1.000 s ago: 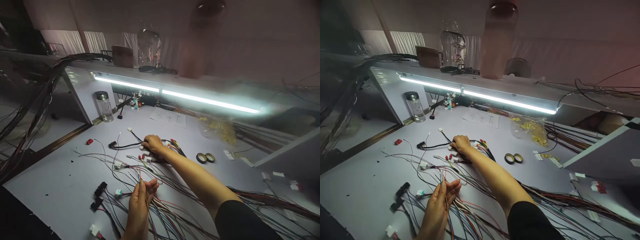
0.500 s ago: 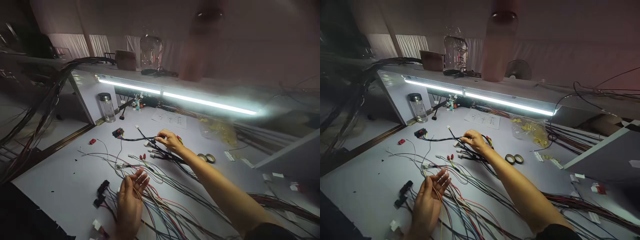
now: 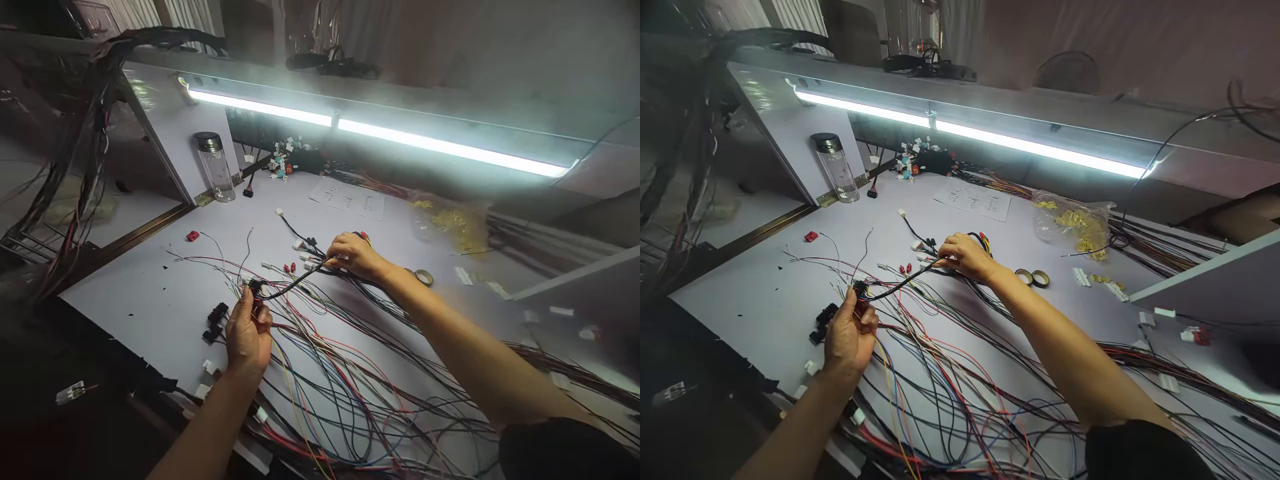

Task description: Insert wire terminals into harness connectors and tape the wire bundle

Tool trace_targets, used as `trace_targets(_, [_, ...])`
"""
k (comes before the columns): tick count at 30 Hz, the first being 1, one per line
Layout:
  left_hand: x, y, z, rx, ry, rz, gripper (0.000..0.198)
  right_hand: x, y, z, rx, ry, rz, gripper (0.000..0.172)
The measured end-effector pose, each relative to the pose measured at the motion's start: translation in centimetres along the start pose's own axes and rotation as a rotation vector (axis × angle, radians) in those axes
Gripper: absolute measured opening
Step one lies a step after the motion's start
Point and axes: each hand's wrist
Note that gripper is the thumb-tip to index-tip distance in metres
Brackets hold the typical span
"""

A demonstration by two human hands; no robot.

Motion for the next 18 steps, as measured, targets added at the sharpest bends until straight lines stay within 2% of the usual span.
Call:
trace_targets(2, [0.1, 0.1, -0.3, -0.023, -0.018, -0.006, 0.038, -0.1, 0.1, -2.0, 0.043, 0.007, -0.01, 0.035])
trace_targets(4, [0.2, 0.1, -0.5, -0.028, -0.053, -0.03, 0.035, -0.2, 0.7, -4.9, 0.049, 0.003, 0.026, 0.038])
trace_targets(7, [0.3, 0.1, -0.6, -0.027, -0.106, -0.076, 0.026, -0.4, 2.7, -9.1, 0.032, -0.013, 0.111, 0.036])
trace_targets(9, [0.3, 0.2, -0.6, -0.022, -0.129, -0.079, 0.02, -0.3, 4.4, -10.8, 0.036, 0.004, 0.147, 0.03])
trace_targets(13, [0.5, 0.3, -0.6, -0.035, -0.18, -0.073, 0.015, 0.4, 7.1, -11.1, 0.034, 0.042, 0.24, 0.034])
trace_targets(18, [0.8, 0.4, -0.9, -0.097, -0.19, -0.086, 0.014, 1.3, 7.8, -10.1, -0.028, 0.064, 0.314, 0.038])
Point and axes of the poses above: each hand's wrist, its own x-axis away from the middle knuckle, its own y-axis out of the palm, z = x × y, and after that the axes turned 4 degrees about z, right-handed
